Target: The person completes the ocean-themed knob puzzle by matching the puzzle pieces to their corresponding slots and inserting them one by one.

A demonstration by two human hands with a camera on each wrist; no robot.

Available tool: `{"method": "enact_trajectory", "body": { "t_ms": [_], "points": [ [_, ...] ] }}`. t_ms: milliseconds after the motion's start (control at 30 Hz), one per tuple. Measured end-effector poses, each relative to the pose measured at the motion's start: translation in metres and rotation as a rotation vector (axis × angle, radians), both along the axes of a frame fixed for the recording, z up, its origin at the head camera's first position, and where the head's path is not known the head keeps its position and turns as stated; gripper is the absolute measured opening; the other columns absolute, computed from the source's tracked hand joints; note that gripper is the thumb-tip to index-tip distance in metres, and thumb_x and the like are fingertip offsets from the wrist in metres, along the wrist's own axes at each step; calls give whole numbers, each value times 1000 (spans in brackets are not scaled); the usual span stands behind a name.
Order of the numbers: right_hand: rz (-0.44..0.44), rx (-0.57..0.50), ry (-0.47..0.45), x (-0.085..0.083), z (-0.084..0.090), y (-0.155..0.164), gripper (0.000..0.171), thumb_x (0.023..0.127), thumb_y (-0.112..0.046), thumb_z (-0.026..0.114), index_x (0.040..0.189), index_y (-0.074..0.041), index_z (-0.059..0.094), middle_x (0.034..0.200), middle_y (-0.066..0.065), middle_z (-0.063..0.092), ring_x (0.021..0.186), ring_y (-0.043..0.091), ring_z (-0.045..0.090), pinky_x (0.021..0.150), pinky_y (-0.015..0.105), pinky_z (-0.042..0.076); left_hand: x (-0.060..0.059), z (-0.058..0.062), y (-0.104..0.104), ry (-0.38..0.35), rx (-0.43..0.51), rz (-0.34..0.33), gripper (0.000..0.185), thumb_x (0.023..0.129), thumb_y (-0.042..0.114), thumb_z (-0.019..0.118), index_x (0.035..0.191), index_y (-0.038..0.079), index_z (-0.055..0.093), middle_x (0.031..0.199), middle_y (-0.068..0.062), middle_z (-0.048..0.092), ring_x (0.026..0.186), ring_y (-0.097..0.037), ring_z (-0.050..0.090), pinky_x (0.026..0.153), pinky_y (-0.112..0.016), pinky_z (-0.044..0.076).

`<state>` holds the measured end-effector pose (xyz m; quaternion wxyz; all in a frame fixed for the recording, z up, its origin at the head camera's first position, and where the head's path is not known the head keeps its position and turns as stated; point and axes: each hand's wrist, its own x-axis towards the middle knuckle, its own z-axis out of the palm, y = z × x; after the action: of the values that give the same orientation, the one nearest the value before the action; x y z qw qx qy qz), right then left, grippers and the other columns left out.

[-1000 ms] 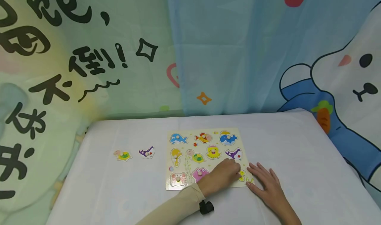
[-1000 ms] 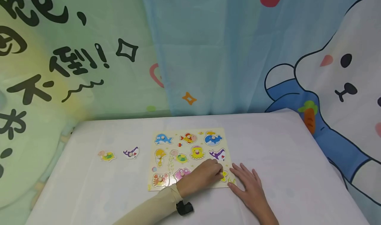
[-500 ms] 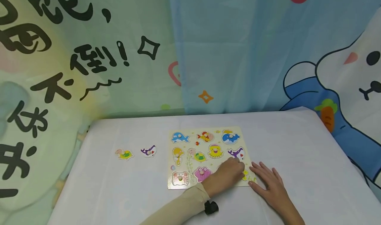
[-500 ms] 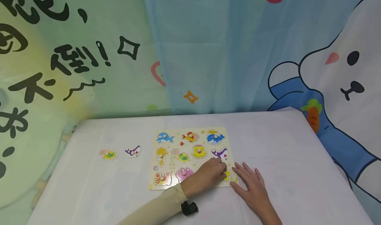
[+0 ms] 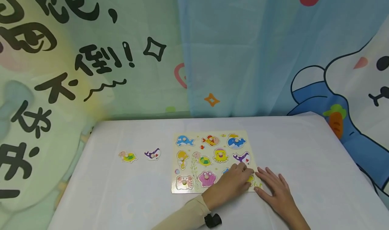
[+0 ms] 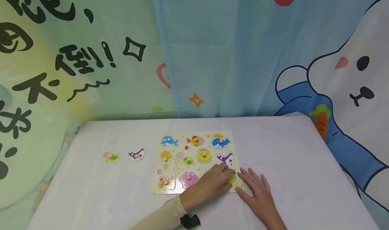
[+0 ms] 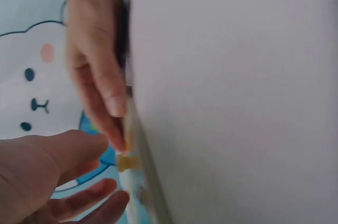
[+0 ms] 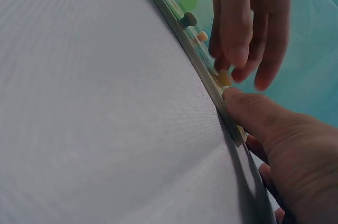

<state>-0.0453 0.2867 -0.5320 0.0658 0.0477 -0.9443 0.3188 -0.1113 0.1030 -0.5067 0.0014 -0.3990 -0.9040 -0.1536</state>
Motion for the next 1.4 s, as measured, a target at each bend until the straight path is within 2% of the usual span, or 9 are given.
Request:
{"method": "enact_trajectory", "body": {
  "t_ms": [33,100,300,500,700,867,1067,1233,1400],
  "points": [
    [-2,3,-7,0,1,-1,49,85,-28,72,129,-9,59,140,21,53,138,41,34,116,63,5,2,1,-5,0,26,5,35,93,29,63,127,21,59,114,6,59,97,-6,55,81,-13,47],
    [-5,11,-12,-1,1,-2,49,85,-28,72,128,-9,59,140,21,53,133,47,36,116,63,5,4,4,-15,-16,70,12,37,95,28,61,130,20,57,117,6,58,101,-7,54,84,-13,47],
    [-9,34,-3,0,1,-1,50,84,-28,73,128,-9,60,139,21,54,133,46,37,118,60,4,16,15,-57,-70,179,47,36,95,25,62,129,19,58,118,5,59,108,-8,55,92,-18,48],
    [-18,33,-42,-1,3,-1,51,85,-31,72,129,-10,59,142,20,52,135,46,35,118,61,2,27,16,-101,-20,242,103,28,92,22,64,120,19,63,111,7,63,103,-8,56,88,-19,49],
    [-21,27,-49,-1,2,-2,52,85,-32,72,130,-9,59,142,20,52,135,47,35,118,61,2,34,19,-138,-54,216,191,28,92,23,65,119,18,65,110,6,63,106,-9,56,92,-25,51],
    [-29,30,-70,1,1,-2,52,85,-33,71,130,-8,58,142,21,51,136,47,34,118,60,1,39,18,-165,16,216,215,27,87,20,71,114,18,66,105,7,63,102,-9,58,97,-32,50],
    [-33,26,-89,0,-1,-3,53,87,-35,70,131,-8,58,144,19,50,137,46,33,118,61,0,52,12,-191,93,199,268,27,82,18,75,108,19,67,101,7,63,95,-8,56,83,-25,51],
    [-42,35,-87,0,1,-3,53,87,-36,69,131,-9,58,144,18,50,138,46,33,119,60,-1,61,11,-208,36,173,339,26,83,19,74,108,17,68,103,7,63,96,-8,56,85,-26,52],
    [-40,35,-84,-1,1,-3,53,87,-35,69,131,-8,58,144,19,50,138,45,32,119,60,-2,61,17,-226,-17,136,448,28,83,19,75,109,18,68,105,9,62,100,-7,56,89,-27,52]
  ]
}}
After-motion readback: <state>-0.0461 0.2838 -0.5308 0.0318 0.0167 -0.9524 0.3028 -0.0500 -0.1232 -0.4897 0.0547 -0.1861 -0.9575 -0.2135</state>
